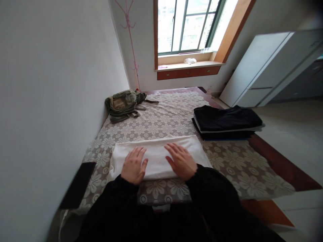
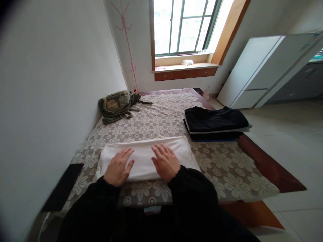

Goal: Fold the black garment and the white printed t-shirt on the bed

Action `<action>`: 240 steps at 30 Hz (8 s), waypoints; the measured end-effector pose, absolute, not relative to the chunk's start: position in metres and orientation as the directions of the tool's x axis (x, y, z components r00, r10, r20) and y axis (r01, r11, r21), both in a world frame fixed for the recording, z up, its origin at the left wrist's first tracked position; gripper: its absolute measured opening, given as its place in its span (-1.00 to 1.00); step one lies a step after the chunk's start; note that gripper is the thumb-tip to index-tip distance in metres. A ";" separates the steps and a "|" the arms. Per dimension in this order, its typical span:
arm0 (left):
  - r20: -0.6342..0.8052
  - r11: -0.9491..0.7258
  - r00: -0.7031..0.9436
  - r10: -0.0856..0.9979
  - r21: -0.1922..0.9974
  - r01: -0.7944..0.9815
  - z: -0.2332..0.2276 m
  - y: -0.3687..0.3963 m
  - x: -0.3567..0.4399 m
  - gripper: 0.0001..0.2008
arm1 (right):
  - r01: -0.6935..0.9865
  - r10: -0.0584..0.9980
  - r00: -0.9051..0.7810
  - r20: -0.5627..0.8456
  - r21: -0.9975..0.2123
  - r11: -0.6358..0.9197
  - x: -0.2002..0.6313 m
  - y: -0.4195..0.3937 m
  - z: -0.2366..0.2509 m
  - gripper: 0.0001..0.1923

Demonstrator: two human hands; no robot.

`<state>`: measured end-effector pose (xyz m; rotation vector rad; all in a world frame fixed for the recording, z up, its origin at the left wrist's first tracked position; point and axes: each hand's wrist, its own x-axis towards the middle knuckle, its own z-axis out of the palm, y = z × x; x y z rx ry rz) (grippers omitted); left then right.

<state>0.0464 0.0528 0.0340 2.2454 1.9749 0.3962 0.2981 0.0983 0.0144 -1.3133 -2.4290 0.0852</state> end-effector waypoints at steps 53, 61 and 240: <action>0.118 -0.134 0.121 0.986 0.115 0.984 -0.020 0.084 0.056 -0.41 | 0.847 0.872 -0.473 0.130 -0.204 0.490 0.268 0.131 -0.039 -0.33; 0.158 0.021 -0.031 0.987 0.065 0.998 -0.014 0.073 -0.008 -0.40 | 0.931 0.933 -0.332 0.137 -0.113 0.348 0.318 0.151 -0.055 -0.34; -0.440 -0.139 0.194 0.877 0.156 0.978 0.051 0.078 0.014 0.19 | 0.860 0.729 -0.509 -0.458 -0.259 0.439 0.311 0.132 0.026 0.26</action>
